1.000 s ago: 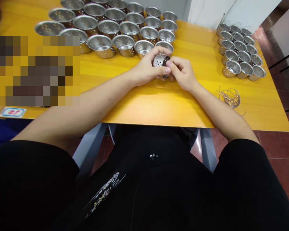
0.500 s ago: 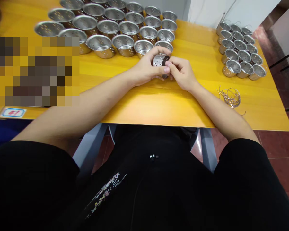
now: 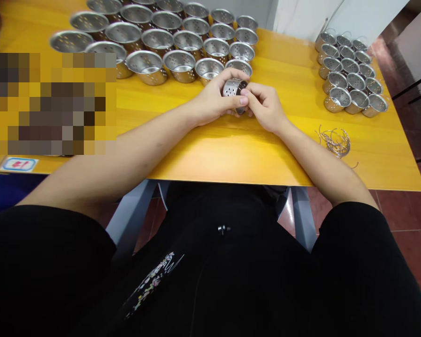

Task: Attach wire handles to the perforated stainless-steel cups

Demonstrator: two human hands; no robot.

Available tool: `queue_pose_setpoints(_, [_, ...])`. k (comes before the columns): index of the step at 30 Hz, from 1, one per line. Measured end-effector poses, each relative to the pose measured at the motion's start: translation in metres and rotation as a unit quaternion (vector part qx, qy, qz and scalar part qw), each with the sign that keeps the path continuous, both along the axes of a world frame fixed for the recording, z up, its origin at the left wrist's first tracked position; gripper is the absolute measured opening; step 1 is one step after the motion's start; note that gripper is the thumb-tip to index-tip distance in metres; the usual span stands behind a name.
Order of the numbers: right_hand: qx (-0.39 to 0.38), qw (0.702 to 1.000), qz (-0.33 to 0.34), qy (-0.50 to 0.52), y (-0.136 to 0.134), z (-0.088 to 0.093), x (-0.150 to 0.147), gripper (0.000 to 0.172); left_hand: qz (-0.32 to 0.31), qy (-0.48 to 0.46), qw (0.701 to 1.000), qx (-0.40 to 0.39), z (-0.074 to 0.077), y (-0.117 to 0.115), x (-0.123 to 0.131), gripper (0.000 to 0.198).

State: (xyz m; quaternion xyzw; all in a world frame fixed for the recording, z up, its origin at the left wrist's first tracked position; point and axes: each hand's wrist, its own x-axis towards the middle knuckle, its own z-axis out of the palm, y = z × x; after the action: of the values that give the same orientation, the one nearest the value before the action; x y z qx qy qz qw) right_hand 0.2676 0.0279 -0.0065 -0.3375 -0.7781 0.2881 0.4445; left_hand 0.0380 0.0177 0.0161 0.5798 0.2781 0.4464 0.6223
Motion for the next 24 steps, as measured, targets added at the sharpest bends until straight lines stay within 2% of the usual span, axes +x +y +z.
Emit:
queue_pose_setpoints(10, [0.009,1.0,-0.015,-0.01,-0.0019,0.0025,0.0005,0.085,0.029,0.024,0.999,0.003,0.0052,-0.0054,0.0025,0.069])
queue_pose_setpoints(18, [0.023,1.0,-0.006,-0.002,-0.0024,0.0042,0.0001,0.086,0.025,0.046,0.998,0.032,0.0031,-0.0017,0.0011,0.078])
queue_pose_setpoints(24, [0.007,1.0,-0.012,-0.006,-0.005,0.0063,-0.0009,0.09,0.038,0.063,0.997,0.028,0.0065,-0.0041,0.0022,0.073])
